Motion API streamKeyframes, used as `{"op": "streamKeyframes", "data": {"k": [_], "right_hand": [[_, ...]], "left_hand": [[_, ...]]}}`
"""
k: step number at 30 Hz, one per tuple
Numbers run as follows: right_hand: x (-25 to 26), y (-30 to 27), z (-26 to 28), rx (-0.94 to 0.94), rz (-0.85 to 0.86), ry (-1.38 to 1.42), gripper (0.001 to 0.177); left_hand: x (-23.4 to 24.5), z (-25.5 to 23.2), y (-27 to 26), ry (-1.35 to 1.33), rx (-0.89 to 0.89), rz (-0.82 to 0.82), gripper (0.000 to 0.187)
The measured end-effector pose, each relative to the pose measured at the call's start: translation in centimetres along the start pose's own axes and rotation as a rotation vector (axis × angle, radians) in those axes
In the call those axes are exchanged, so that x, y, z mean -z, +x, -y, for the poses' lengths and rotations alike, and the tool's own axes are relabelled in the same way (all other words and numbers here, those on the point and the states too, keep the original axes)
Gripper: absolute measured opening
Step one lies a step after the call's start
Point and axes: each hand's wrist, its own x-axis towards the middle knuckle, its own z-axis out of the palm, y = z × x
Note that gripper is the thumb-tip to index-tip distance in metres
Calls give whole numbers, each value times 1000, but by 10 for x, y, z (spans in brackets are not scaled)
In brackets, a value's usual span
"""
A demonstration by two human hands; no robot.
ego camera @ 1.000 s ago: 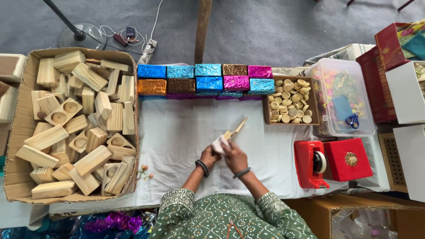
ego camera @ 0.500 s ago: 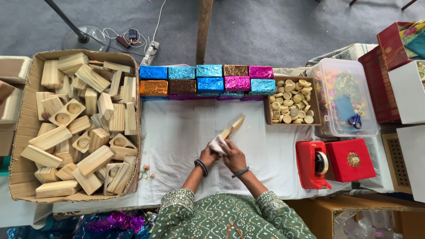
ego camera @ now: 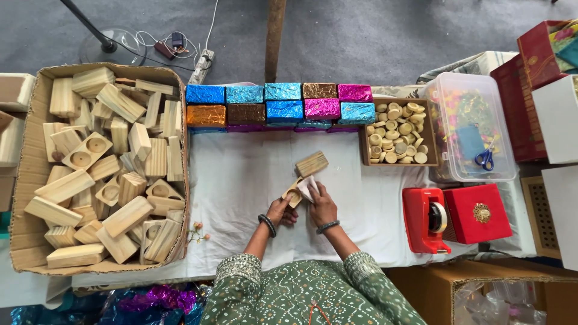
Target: The recorder is polishing and cleaning small wooden candle holders and blocks with a white cloth at a fulfillment center workstation.
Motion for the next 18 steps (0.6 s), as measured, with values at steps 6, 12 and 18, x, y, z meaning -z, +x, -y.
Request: {"op": "streamKeyframes", "data": {"k": [6, 12, 18], "right_hand": [[-50, 19, -39, -50, -124, 255, 68], [-33, -22, 11, -8, -163, 231, 70], [-6, -50, 31, 132, -42, 89, 64]], "left_hand": [[1, -2, 9, 100, 26, -9, 64], [-20, 0, 2, -350, 55, -34, 53], [-29, -18, -18, -391, 68, -35, 42]]}}
